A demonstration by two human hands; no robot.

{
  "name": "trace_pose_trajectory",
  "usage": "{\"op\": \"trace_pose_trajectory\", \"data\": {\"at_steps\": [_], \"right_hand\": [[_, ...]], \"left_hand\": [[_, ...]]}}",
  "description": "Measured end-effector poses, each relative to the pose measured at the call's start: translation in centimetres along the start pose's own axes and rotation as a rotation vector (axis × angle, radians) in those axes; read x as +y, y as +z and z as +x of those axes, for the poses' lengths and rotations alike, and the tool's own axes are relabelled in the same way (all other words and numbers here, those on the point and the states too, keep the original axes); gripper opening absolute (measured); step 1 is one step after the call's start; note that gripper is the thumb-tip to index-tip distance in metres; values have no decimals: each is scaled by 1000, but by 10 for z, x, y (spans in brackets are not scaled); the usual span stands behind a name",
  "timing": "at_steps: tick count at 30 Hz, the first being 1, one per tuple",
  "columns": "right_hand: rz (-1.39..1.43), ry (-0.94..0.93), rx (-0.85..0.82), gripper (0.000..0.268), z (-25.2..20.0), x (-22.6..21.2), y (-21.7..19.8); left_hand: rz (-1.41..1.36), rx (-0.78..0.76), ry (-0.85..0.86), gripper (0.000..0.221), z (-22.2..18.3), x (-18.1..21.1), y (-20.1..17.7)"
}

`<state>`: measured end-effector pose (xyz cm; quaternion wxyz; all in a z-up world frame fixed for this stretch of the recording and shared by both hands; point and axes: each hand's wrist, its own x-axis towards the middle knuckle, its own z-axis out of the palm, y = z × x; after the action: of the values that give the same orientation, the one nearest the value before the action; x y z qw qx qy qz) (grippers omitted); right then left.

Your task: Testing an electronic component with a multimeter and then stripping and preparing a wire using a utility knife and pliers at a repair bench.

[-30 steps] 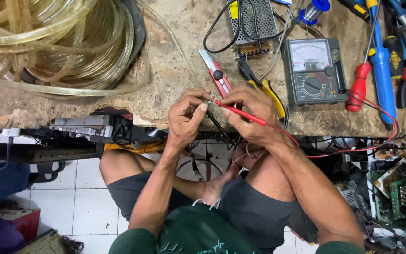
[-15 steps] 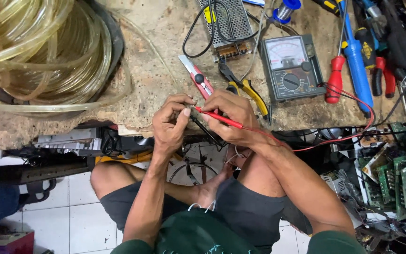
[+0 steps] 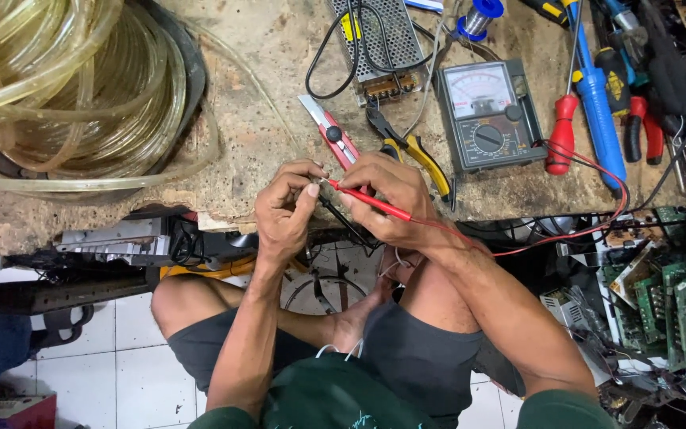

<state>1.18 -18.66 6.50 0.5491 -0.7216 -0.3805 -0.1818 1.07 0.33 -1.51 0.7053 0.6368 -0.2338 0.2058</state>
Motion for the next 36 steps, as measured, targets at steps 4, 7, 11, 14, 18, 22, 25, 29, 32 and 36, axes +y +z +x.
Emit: {"op": "trace_pose_trajectory", "data": {"at_steps": [4, 7, 11, 14, 18, 22, 25, 29, 32, 36], "right_hand": [[8, -11, 3, 6, 1, -2, 0], [-25, -17, -15, 5, 1, -3, 1], [-46, -15, -24, 4, 1, -1, 2], [-45, -12, -36, 4, 0, 1, 2], [-27, -3, -25, 5, 1, -1, 3], [-50, -38, -24, 6, 3, -6, 3], [-72, -26, -44, 6, 4, -8, 1], [-58, -26, -59, 5, 4, -7, 5], [-59, -25, -43, 4, 6, -5, 7], [-44, -24, -14, 5, 5, -3, 6]], "left_hand": [[-9, 0, -1, 21, 1, 2, 0], [-10, 2, -9, 22, 1, 3, 0], [14, 1, -1, 21, 1, 3, 1], [17, 0, 0, 21, 1, 3, 1], [5, 5, 0, 21, 1, 3, 0], [48, 33, -3, 21, 0, 3, -2], [35, 30, 10, 20, 0, 3, -1], [19, 17, 16, 20, 2, 4, -1], [17, 6, 15, 20, 2, 4, -2], [23, 4, 21, 22, 2, 2, -1]]}}
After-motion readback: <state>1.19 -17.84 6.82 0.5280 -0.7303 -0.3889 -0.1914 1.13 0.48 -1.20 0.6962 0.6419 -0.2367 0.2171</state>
